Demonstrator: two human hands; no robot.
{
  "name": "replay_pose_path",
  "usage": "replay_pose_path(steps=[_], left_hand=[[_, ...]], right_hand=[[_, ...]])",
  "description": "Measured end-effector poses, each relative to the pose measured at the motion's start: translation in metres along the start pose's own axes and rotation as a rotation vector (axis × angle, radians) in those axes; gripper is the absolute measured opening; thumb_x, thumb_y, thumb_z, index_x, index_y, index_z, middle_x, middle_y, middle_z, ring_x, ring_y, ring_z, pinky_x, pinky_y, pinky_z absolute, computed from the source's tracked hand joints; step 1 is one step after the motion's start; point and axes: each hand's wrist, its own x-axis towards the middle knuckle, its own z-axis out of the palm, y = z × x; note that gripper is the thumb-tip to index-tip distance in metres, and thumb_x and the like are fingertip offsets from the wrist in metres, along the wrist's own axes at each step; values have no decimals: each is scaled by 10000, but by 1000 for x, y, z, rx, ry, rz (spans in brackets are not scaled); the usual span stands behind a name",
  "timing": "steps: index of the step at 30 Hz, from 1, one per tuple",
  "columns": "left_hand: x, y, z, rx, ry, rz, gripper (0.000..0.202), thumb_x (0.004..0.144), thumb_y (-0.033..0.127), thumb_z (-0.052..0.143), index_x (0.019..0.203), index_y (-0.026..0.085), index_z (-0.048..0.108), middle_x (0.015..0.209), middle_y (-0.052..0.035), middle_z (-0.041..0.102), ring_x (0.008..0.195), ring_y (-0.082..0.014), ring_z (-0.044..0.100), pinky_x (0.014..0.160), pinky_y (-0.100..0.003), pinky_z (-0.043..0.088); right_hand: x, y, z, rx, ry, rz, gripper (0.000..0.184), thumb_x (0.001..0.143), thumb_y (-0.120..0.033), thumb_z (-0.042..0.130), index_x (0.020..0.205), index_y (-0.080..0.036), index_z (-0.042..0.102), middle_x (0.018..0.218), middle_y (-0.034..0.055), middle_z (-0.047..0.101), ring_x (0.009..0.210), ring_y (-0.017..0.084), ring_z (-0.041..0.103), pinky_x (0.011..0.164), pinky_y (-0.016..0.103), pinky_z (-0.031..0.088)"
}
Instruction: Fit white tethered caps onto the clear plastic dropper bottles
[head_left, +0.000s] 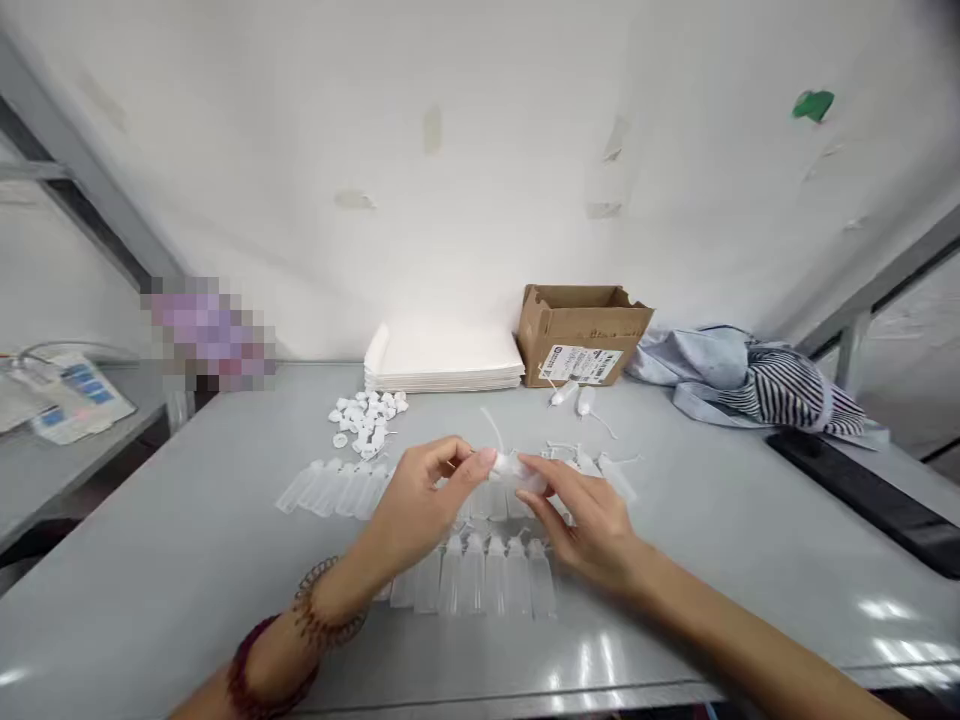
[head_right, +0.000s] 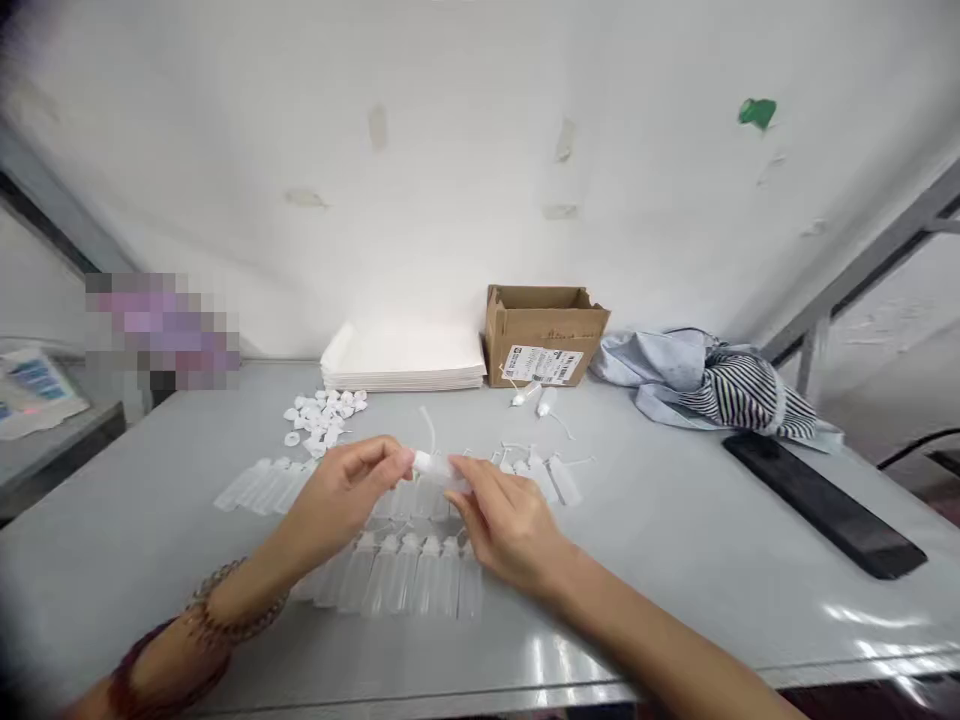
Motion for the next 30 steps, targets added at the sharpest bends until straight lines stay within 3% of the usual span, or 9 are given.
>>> replay_pose_path(steps=[5,9,16,22,26,30], left_hand=[[-4,-2,2,15,-49,8,362,890,407,444,624,165,482,583,46,363,559,-99,343,498,-214,283],[-4,-4,-1,6,-76,52,304,896,357,452,664,169,512,642,34,450,629,-115,423,592,-230,338],[-2,-10,-7,72,-106,179,216,897,309,474,781,175,596,769,-9,558,762,-154,515,707,-265,399],[-2,-12,-10,175,-111,367,121,895,204,486,879,175,602,828,-36,586,828,-173,514,735,-289,415],[-1,-15,-8,254,-56,499,99,885,141,496,897,164,592,825,-47,589,817,-179,494,719,-307,417],[-2,-18,-4,317,12,646,115,874,82,499,934,154,565,825,-54,583,824,-183,475,719,-323,424]], right_hand=[[3,1,-2,-116,28,-155,250,875,-94,495,1124,-66,499,832,130,695,707,187,661,541,268,534],[2,0,-3,-57,-5,-138,297,870,-71,485,1167,-60,487,852,141,679,701,181,644,530,265,516],[7,-5,-8,442,-166,303,242,905,-202,471,1094,-165,617,698,26,614,586,129,540,538,253,448],[17,-7,-19,713,-306,603,251,897,-309,489,966,-161,679,618,-13,522,558,98,458,515,228,339],[17,-3,-18,991,-345,833,274,878,-376,516,846,-142,656,610,-33,437,483,55,316,446,215,218],[17,2,-14,1262,-373,994,352,864,-396,535,635,-129,537,532,-58,364,432,34,216,429,223,141]])
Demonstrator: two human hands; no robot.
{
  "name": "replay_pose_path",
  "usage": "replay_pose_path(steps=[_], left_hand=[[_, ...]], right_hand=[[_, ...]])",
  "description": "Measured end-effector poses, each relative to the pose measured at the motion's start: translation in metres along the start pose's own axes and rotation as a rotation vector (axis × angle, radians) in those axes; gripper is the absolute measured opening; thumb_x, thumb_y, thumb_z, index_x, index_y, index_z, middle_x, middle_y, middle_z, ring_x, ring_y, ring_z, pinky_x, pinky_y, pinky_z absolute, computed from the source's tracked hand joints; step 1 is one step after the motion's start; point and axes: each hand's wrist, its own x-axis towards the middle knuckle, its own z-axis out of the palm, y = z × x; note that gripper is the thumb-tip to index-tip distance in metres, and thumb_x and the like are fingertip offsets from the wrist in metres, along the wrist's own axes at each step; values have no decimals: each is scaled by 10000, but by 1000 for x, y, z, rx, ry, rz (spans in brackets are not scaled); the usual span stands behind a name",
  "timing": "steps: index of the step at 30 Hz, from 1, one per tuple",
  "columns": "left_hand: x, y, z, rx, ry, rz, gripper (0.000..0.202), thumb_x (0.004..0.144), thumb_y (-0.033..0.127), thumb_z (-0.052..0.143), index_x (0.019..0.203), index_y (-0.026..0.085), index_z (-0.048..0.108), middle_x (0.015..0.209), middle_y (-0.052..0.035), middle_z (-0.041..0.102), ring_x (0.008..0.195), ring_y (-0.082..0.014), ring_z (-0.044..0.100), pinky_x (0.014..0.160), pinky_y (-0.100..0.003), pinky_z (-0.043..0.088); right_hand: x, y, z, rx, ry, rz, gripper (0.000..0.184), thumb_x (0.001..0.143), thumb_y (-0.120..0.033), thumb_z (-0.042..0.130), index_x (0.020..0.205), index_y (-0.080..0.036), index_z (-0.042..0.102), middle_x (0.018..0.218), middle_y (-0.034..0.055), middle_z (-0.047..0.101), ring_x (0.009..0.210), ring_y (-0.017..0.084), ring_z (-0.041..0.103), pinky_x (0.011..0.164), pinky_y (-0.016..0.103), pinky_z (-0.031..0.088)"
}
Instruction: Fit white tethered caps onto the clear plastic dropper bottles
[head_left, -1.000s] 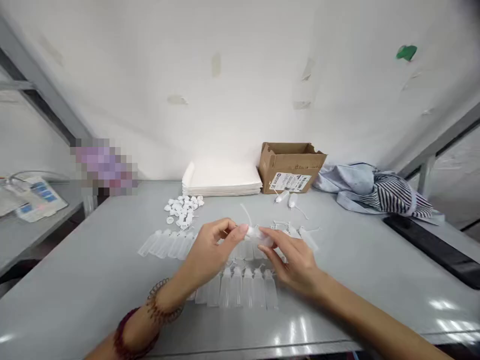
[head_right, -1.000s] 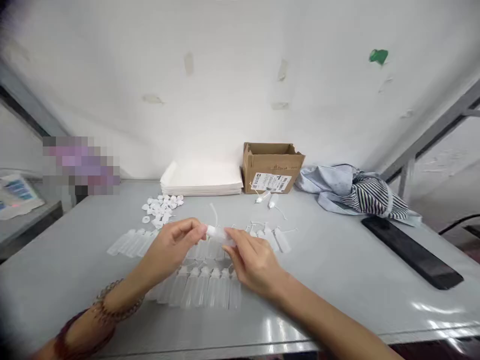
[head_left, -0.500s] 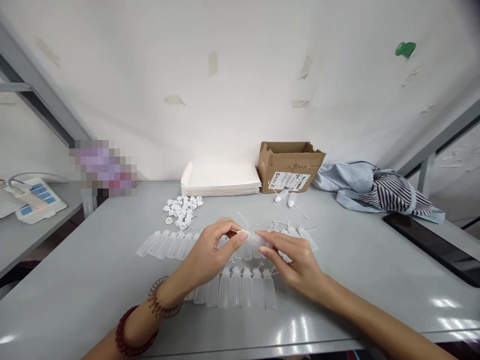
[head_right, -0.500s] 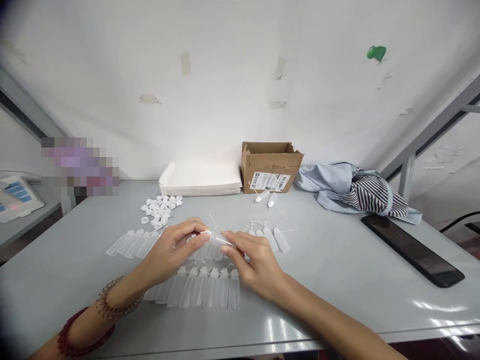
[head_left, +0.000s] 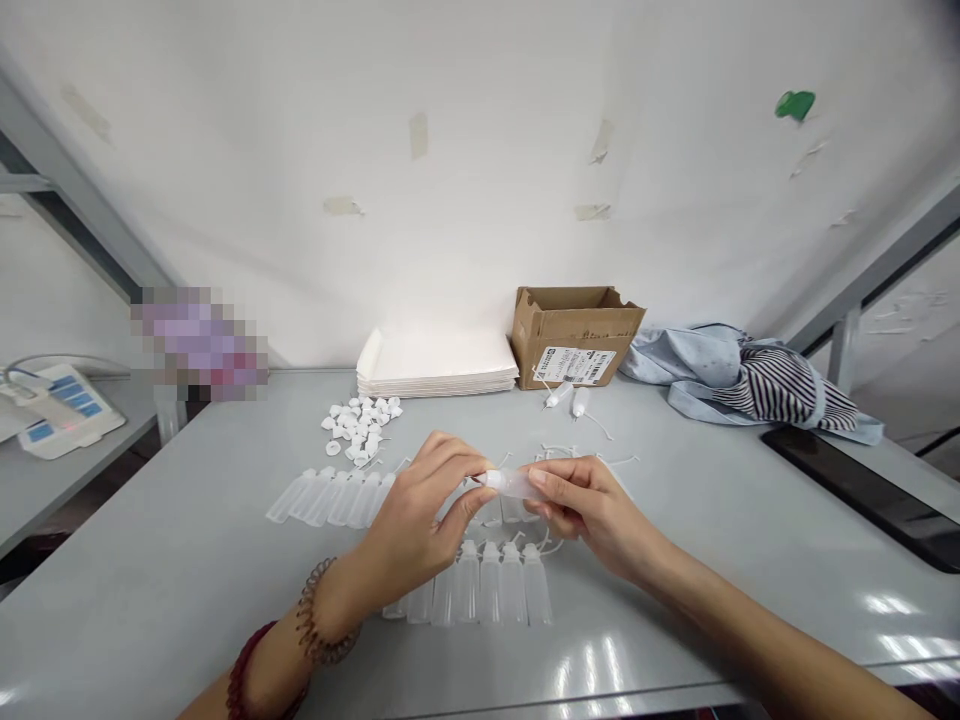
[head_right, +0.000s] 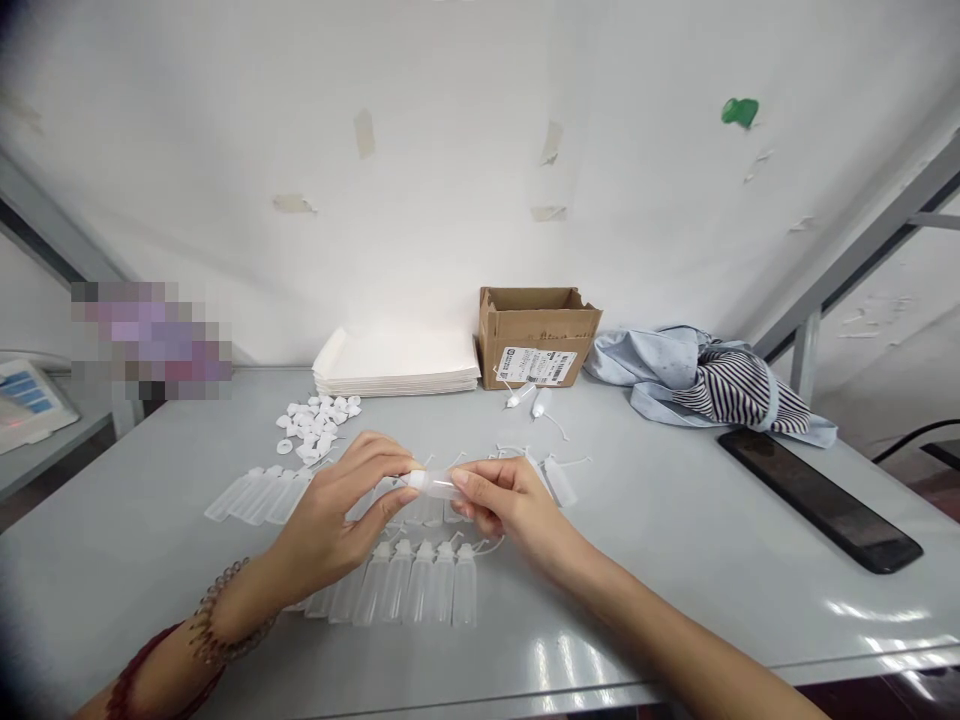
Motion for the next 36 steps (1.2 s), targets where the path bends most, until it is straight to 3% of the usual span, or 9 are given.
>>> replay_pose_path(steps=[6,9,11,15,17,19,22,30,36], left_hand=[[-5,2,4,239,-15,209,149,855,22,492,957,128,516,847,-75,581,812,-191,453,735,-366,433],[-6,2,4,335,-27,286,155,848,20,500,970,114,510,847,-84,594,817,-201,462,732,-378,431],[-6,0,3,319,-17,259,151,849,50,517,981,125,522,856,-79,601,822,-202,469,742,-375,430],[-3,1,-1,127,-3,-18,73,886,188,505,933,164,555,807,-44,591,796,-186,493,715,-328,430],[0,5,-3,35,-31,-216,155,913,263,452,853,177,565,764,-25,580,758,-172,513,677,-297,426],[3,10,-7,-62,-115,-389,281,929,324,398,741,184,553,699,-2,563,677,-150,517,621,-266,412],[5,13,-10,-219,-241,-525,390,932,383,351,632,183,500,626,19,524,564,-123,465,533,-237,369],[1,12,-1,-373,-148,-518,286,898,342,452,692,178,565,615,27,505,599,-120,474,573,-227,375],[0,14,2,-343,-122,-516,272,886,319,484,680,175,590,608,20,529,602,-124,503,603,-238,399]], right_hand=[[5,2,-2,244,-47,170,361,829,-385,585,602,-161,417,534,-73,366,399,14,123,405,215,94],[5,2,-2,188,-44,133,356,841,-417,561,623,-153,462,525,-82,326,403,19,134,404,211,115],[3,1,0,52,-1,34,344,866,-430,517,675,-145,519,536,-74,332,413,29,196,410,206,157],[-2,4,3,-470,175,-342,219,905,-333,473,931,-164,609,645,-11,515,497,78,411,473,220,338],[-2,8,3,-727,243,-584,183,898,-239,485,1036,-184,593,730,21,586,568,107,479,533,241,406],[-2,12,2,-895,261,-800,232,882,-161,498,1103,-191,561,801,47,618,629,128,517,567,250,440],[-1,17,0,-1005,249,-959,310,869,-110,501,1168,-189,515,866,76,624,691,149,553,573,249,460],[-3,17,-1,-1023,237,-957,256,898,-133,423,1145,-169,479,724,37,538,584,145,459,494,245,399],[-7,11,1,-867,213,-682,188,923,-220,387,1036,-192,534,756,30,582,631,140,521,557,243,421]])
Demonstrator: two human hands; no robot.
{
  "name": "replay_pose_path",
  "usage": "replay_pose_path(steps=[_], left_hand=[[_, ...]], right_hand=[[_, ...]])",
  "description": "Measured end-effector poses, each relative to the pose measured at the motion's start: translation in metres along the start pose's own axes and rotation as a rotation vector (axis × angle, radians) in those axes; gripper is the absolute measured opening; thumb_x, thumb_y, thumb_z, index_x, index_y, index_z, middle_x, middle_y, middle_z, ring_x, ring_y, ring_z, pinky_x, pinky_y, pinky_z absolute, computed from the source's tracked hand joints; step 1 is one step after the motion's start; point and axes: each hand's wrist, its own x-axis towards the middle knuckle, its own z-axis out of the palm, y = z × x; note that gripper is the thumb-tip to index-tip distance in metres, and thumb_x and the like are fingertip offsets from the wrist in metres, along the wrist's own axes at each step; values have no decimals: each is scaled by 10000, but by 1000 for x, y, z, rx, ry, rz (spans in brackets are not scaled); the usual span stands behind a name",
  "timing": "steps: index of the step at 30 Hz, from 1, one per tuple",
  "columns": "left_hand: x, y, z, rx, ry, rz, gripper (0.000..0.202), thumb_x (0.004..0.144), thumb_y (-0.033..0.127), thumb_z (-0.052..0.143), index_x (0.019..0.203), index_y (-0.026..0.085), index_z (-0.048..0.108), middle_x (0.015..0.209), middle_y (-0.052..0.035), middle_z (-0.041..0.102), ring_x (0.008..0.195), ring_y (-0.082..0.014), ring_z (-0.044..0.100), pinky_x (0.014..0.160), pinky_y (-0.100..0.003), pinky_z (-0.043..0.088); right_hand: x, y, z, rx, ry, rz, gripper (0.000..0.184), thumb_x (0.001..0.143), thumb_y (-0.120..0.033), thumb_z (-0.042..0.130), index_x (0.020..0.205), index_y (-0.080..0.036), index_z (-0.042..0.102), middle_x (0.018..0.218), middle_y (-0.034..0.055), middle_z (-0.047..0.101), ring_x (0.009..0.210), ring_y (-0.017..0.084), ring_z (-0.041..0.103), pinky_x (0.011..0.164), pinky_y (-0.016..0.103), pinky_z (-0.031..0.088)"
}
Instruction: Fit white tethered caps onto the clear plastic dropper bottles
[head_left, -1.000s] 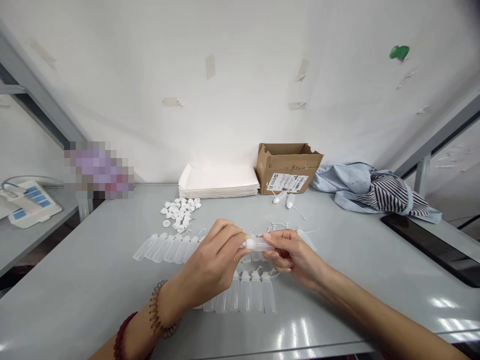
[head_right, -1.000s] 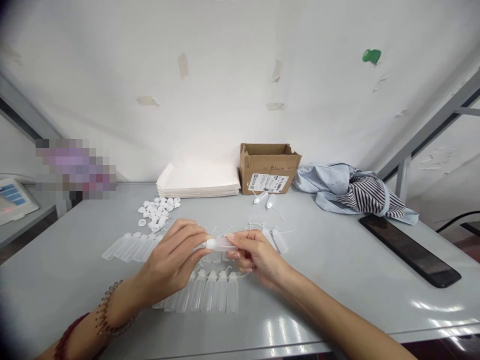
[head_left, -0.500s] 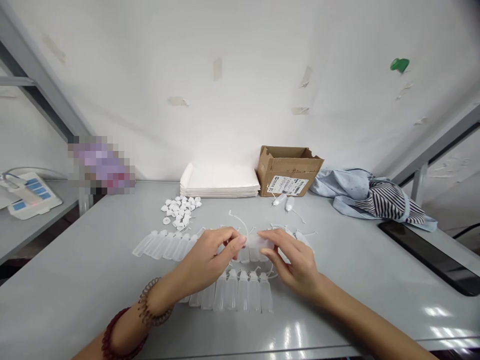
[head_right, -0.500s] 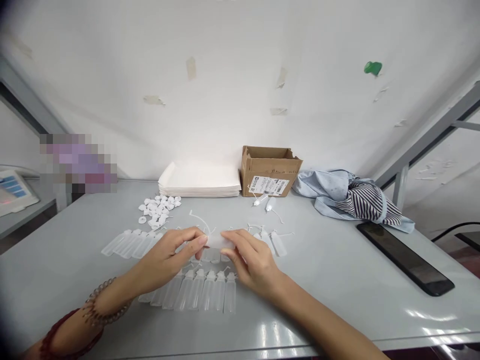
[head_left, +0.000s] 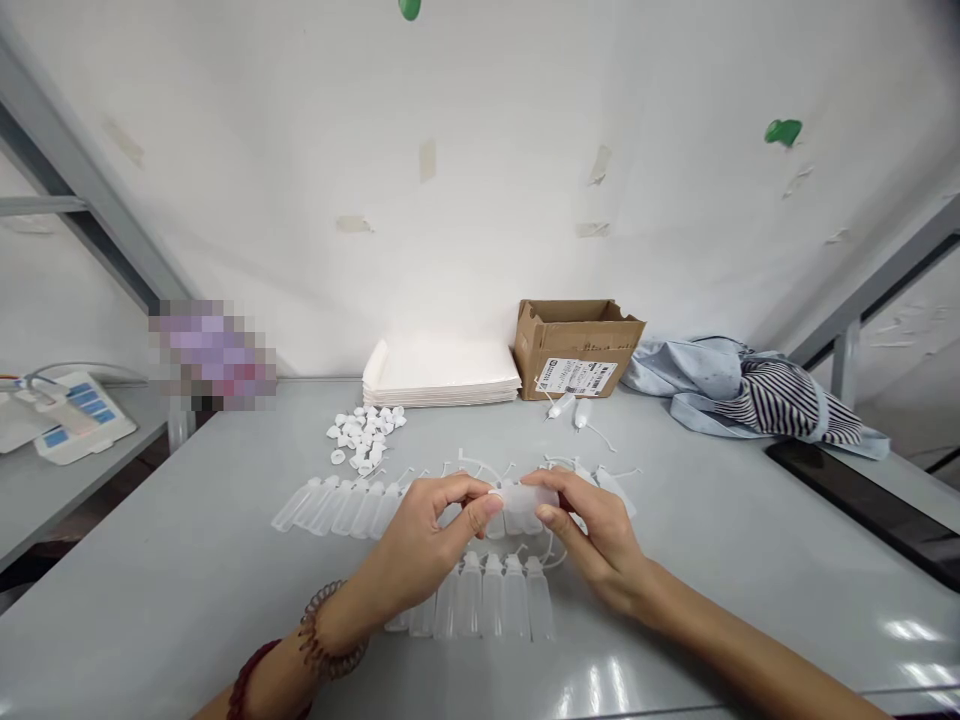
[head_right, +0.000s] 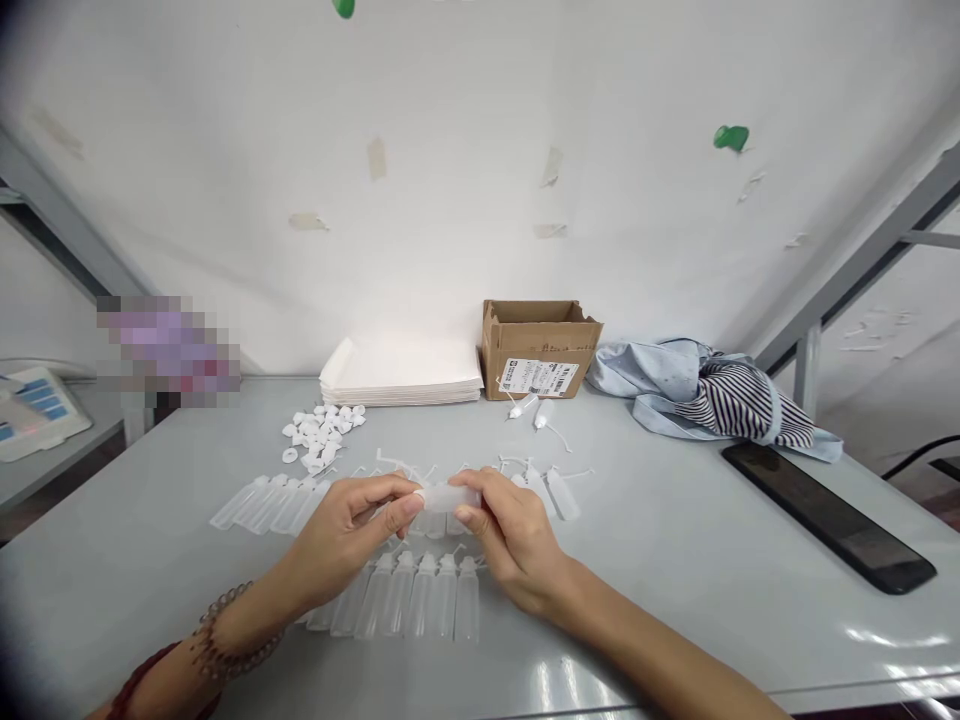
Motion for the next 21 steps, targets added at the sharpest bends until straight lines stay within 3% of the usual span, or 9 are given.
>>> replay_pose_path(steps=[5,15,18,21], left_hand=[[1,0,1,121,45,100,273,888,280,490,660,172,594,612,8,553,623,-135,518,630,-252,404],[2,-10,3,256,105,332,173,890,205,489,793,171,627,620,-14,554,643,-156,488,592,-271,397],[2,-13,5,277,127,310,147,891,206,488,831,177,619,657,-16,565,664,-157,500,606,-275,408],[4,-15,3,258,204,178,128,899,203,466,956,192,580,812,-30,609,742,-157,542,681,-290,441]], right_hand=[[3,-1,-2,198,-45,257,250,916,-344,420,936,-177,605,663,1,528,549,110,436,496,224,353],[10,5,-4,589,-87,516,310,854,-431,516,894,-148,636,505,-70,330,419,65,294,399,204,234],[12,5,-5,605,-83,547,326,844,-445,523,882,-140,629,482,-70,367,401,67,333,406,211,268],[19,10,-10,496,90,570,328,830,-461,530,831,-143,611,473,-55,440,388,80,397,427,229,331]])
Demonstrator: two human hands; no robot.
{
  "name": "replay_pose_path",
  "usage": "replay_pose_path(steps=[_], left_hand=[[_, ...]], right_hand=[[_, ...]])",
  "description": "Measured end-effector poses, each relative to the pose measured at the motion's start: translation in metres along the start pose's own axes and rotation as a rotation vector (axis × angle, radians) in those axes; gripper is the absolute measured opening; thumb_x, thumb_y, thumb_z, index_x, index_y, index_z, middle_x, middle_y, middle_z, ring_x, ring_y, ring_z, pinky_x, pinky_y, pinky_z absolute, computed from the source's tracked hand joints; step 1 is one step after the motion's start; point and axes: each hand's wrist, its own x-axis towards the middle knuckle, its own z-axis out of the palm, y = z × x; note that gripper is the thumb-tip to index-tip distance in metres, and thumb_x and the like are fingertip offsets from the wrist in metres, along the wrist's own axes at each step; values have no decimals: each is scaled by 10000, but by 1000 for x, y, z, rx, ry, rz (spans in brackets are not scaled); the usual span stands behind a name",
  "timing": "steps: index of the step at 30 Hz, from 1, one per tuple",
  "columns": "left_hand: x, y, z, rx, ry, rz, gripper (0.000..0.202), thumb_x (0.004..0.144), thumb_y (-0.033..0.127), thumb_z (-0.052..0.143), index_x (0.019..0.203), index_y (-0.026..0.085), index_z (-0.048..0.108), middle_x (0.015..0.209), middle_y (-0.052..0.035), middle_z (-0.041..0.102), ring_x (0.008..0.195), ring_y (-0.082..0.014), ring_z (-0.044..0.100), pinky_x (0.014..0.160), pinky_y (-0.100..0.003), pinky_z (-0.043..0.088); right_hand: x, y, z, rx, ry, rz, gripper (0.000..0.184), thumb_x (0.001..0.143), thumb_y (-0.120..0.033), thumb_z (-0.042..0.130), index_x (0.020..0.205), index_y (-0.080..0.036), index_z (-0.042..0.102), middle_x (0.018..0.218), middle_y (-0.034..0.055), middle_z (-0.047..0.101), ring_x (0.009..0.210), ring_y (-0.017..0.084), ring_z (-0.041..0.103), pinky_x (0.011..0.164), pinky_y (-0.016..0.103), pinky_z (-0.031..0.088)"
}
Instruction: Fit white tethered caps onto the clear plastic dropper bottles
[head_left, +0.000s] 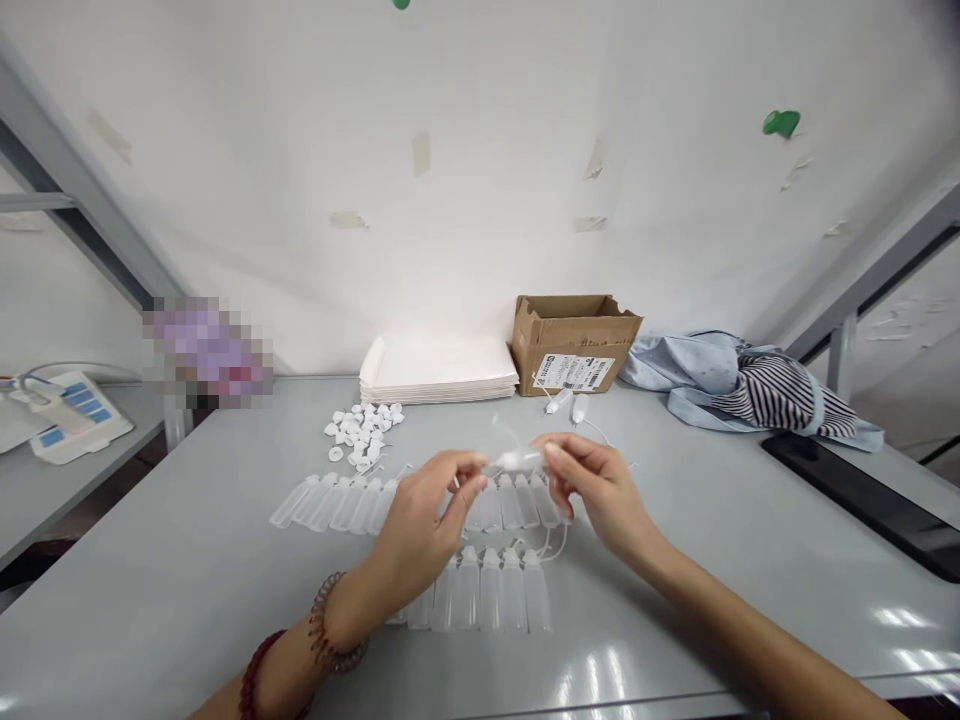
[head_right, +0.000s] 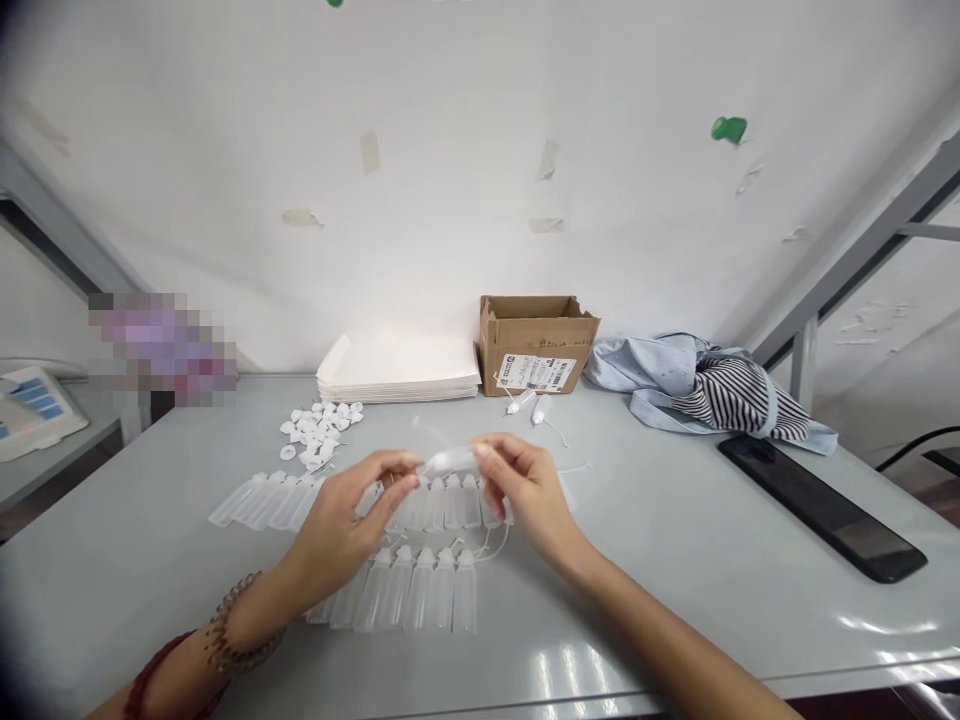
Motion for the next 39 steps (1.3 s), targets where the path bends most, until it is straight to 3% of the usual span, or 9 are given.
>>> replay_pose_path(steps=[3,7,15,18,22,26,33,39], left_hand=[[4,-4,-6,-49,85,-130,199,895,221,460,1089,203,502,948,-46,607,852,-169,566,767,-322,465],[7,-4,-14,-125,166,-227,285,870,246,485,1151,215,450,933,-35,592,787,-162,576,737,-336,485],[10,-5,-13,-235,178,-256,340,838,262,517,1157,206,417,894,-22,569,653,-128,547,691,-324,472],[11,-5,-13,-234,169,-279,350,838,271,520,1163,203,408,891,-20,566,646,-124,538,693,-324,471],[12,-3,-14,-203,146,-295,338,845,286,520,1152,203,409,865,-13,567,638,-124,531,677,-319,476],[12,-3,-14,-197,132,-303,332,846,291,521,1145,197,412,856,-12,566,634,-124,526,674,-316,482],[12,-2,-15,-189,152,-312,329,832,305,526,1133,209,433,851,-6,575,626,-127,543,645,-296,473],[20,-16,-36,-132,301,-298,312,789,348,567,1060,202,519,861,-12,593,638,-133,567,608,-259,464]], right_hand=[[15,3,-16,-82,235,-14,323,791,-471,573,781,-150,597,553,-23,515,414,84,436,424,228,347],[38,16,-45,-165,370,11,328,733,-458,629,808,-140,622,682,23,584,453,85,446,399,216,312],[62,38,-72,-190,368,101,261,695,-384,653,692,-125,621,704,75,653,432,79,461,364,210,302],[67,40,-77,-161,380,112,203,669,-279,690,763,-119,610,692,78,663,437,100,518,358,210,327],[70,43,-81,-105,402,90,263,677,-174,683,907,-126,564,745,89,686,639,173,655,488,233,476],[70,44,-82,-74,392,77,256,685,-177,687,900,-127,557,789,109,696,743,199,676,604,275,534],[72,50,-91,-170,416,57,238,623,-215,720,784,-139,563,635,33,632,610,165,637,549,262,519],[63,37,-104,-322,312,93,192,660,-286,690,722,-139,583,508,-19,559,438,91,500,453,225,436]])
